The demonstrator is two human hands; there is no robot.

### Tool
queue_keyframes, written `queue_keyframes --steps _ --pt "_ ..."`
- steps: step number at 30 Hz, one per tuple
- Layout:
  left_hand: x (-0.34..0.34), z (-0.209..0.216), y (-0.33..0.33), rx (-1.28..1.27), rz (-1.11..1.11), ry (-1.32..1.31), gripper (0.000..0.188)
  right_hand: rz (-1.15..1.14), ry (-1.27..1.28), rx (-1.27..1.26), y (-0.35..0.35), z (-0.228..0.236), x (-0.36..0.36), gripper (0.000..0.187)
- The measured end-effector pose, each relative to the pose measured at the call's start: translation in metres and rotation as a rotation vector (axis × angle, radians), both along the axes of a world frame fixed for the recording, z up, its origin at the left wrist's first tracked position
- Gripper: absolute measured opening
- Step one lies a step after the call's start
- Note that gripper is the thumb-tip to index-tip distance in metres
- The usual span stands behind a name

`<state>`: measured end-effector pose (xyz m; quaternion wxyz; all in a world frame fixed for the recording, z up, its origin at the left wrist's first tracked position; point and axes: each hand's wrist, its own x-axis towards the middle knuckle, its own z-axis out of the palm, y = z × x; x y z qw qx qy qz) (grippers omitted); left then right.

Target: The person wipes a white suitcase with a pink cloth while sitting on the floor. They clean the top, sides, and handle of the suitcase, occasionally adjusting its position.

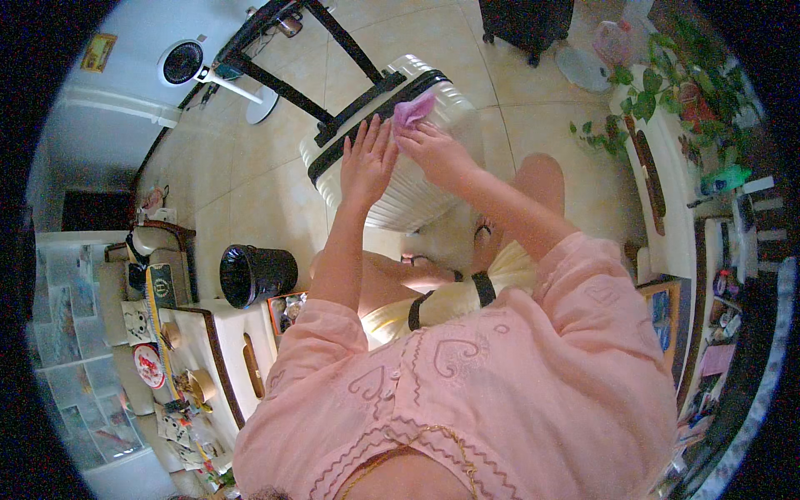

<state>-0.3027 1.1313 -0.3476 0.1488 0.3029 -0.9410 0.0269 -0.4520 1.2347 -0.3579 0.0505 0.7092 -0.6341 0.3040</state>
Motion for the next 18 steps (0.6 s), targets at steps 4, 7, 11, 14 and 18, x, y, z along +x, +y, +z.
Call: queue_keyframes --steps 4,7,11,14,18 --pt "0.001 0.002 0.003 0.021 -0.041 0.024 0.049 0.101 -0.383 0.067 0.019 0.003 -0.019 0.023" --pt "0.005 0.001 0.002 0.072 -0.086 0.069 0.049 -0.036 -0.778 0.137 0.039 0.031 -0.035 0.019" --pt "0.020 0.011 -0.005 0.094 -0.074 0.148 0.050 -0.330 -0.439 -0.126 0.026 0.055 -0.075 0.017" --pt "0.029 0.009 -0.001 0.022 0.014 0.106 0.050 -0.251 -0.369 -0.122 -0.003 0.039 -0.072 0.022" --pt "0.031 -0.003 -0.002 -0.036 0.074 0.061 0.050 -0.181 0.127 -0.188 -0.029 -0.003 -0.035 0.028"
